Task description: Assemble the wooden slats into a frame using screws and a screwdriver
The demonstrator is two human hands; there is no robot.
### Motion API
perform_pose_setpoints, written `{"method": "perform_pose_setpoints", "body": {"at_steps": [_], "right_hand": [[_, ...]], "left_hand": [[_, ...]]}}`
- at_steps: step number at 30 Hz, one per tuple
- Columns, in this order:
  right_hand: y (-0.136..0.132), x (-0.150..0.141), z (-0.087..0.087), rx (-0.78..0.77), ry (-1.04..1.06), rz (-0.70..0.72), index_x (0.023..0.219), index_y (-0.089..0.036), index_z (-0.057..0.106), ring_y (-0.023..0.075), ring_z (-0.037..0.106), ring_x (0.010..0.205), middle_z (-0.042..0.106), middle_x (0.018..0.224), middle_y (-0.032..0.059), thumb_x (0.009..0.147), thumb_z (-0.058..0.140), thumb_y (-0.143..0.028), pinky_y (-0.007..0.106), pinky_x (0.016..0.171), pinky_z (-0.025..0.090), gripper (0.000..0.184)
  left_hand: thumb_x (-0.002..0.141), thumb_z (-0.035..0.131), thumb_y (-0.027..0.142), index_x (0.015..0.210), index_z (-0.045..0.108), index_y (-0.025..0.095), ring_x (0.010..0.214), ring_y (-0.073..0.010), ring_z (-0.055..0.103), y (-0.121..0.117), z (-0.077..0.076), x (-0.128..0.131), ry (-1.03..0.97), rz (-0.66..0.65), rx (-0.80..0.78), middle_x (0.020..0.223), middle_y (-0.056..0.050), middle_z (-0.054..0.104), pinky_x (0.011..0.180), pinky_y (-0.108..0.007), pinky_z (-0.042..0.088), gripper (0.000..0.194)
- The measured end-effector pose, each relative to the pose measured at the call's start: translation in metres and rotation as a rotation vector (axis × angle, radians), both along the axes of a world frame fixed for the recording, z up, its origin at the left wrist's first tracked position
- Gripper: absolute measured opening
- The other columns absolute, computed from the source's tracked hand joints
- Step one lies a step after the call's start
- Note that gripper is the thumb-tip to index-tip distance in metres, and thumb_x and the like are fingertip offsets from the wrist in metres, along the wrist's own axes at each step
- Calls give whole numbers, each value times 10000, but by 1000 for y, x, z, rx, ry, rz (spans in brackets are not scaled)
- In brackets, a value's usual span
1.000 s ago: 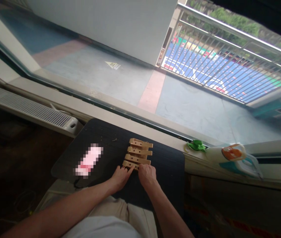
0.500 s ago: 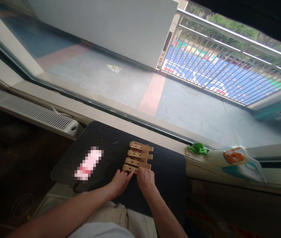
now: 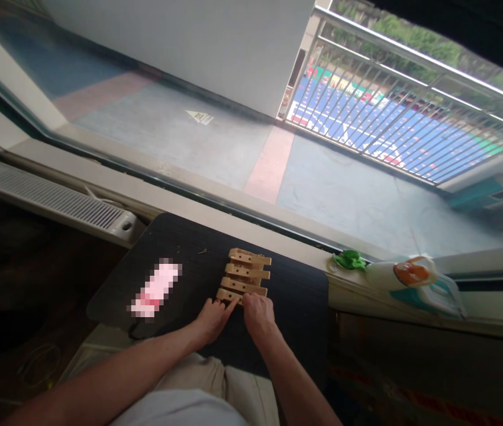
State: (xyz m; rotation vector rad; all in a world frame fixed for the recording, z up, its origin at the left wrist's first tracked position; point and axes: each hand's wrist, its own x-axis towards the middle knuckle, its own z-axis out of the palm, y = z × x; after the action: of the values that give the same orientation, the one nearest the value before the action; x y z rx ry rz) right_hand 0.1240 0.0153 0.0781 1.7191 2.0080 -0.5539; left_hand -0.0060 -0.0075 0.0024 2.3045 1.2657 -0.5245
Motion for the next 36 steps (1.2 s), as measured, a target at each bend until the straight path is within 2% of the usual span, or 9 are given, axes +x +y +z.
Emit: {"method": "perform_pose_setpoints", "body": {"at_steps": [7,12,16,25,36], "right_hand": [[-1,2,-4,13,1,-72,884,-180,626,186,630,862,681,913,76,859,392,-210,269,713,442,237],[0,5,1,11,-8,-15,923,-194,623,201,634,855,684,893,72,829,435,-193,278,699,446,210],[2,5,2,-4,-15,45,868,-184,642,191,639,842,683,875,72,843,374,-111,264,691,444,279],[-2,-2,-7,20,-6,-71,878,-156,638,179,633,854,681,902,105,849,402,-178,247,718,446,239],[1,4,1,-6,-11,-2,864,-153,648,210,639,849,684,885,115,843,418,-184,293,724,457,233]], "left_hand": [[837,387,137,1397,235,171,962,-296,552,1,-1,1,-5,5,-32,1046,-191,628,764,-420,327,582],[822,434,136,1397,234,169,971,-295,549,1,0,0,-23,17,-33,1035,-198,625,772,-420,329,610],[814,445,133,1398,226,166,965,-291,550,1,2,0,-14,9,-36,1033,-195,626,775,-419,324,624],[833,383,124,1399,228,181,957,-289,548,0,0,0,-3,11,-19,1032,-178,633,757,-407,311,589],[835,395,128,1397,237,181,962,-290,550,1,2,0,2,8,-26,1043,-190,626,754,-412,316,586]]}}
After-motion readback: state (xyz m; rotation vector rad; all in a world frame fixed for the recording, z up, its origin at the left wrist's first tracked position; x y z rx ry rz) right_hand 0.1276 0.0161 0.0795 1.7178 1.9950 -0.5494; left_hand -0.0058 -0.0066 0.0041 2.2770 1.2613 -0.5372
